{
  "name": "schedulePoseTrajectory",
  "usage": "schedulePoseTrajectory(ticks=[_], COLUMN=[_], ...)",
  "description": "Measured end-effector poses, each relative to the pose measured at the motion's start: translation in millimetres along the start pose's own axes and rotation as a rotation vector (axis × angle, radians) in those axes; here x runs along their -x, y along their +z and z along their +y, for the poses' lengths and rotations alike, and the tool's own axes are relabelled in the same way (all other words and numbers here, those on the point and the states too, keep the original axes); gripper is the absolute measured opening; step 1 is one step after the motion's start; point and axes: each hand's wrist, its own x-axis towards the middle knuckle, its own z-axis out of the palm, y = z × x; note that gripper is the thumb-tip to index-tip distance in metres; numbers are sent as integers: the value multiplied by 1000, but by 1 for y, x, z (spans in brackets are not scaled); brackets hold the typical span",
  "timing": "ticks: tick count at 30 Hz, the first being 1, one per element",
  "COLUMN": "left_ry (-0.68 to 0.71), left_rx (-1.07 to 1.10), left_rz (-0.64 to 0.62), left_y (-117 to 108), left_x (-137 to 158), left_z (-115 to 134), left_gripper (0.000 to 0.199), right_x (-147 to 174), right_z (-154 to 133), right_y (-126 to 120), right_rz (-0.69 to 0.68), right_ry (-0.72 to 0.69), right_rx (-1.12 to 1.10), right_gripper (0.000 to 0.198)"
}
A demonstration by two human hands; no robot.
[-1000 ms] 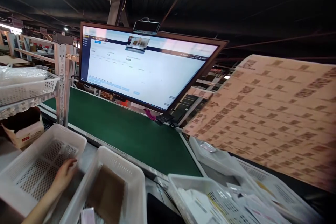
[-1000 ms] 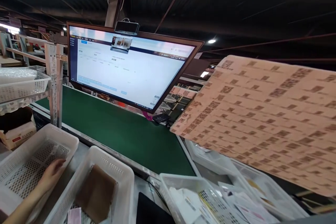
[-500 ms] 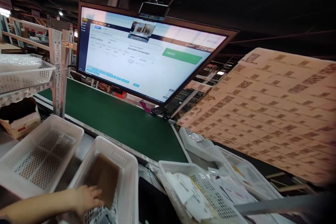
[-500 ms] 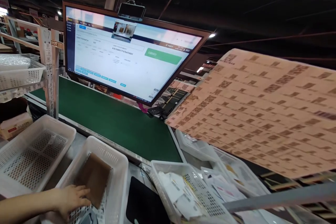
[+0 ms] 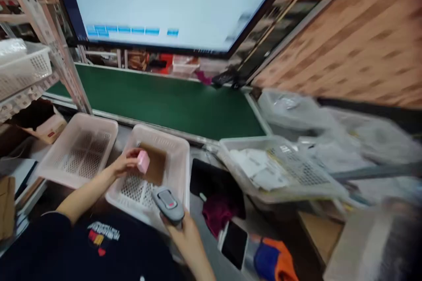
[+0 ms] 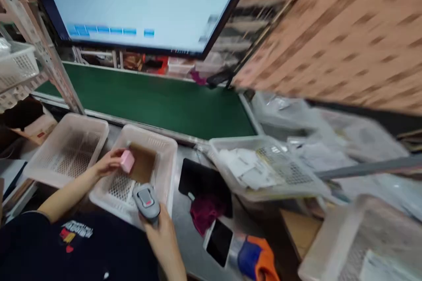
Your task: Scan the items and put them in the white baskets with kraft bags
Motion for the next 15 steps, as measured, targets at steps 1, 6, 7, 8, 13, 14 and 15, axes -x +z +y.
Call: schedulePoseTrajectory(ticks=[1,6,7,8,13,14,15], left_ry=[15,-47,-68,-80,94,189,288], left_rx=[120,415,435,443,151,12,-143], left_rz=[51,23,9,0,12,32,53], left_y=[1,17,20,24,31,31,31], left_x=[-1,9,12,14,16,17,18], left_z=[9,23,23,21,8,6,4], left_gripper=[69,58,58,58,83,91,96], right_x=[-1,-12,-12,-12,-10,-8,-7], right_z=[0,-25,-33,-40,-56,-56,-56], right_y=[4,12,11,10,5,4,3], right_rz=[21,-10,-14,-15,2,12,18], right_ry=[-17,-89,-110,-133,-183,-181,-178], right_rx=[-49,-149,-130,-105,-11,8,32], right_gripper=[60,50,46,43,31,28,26])
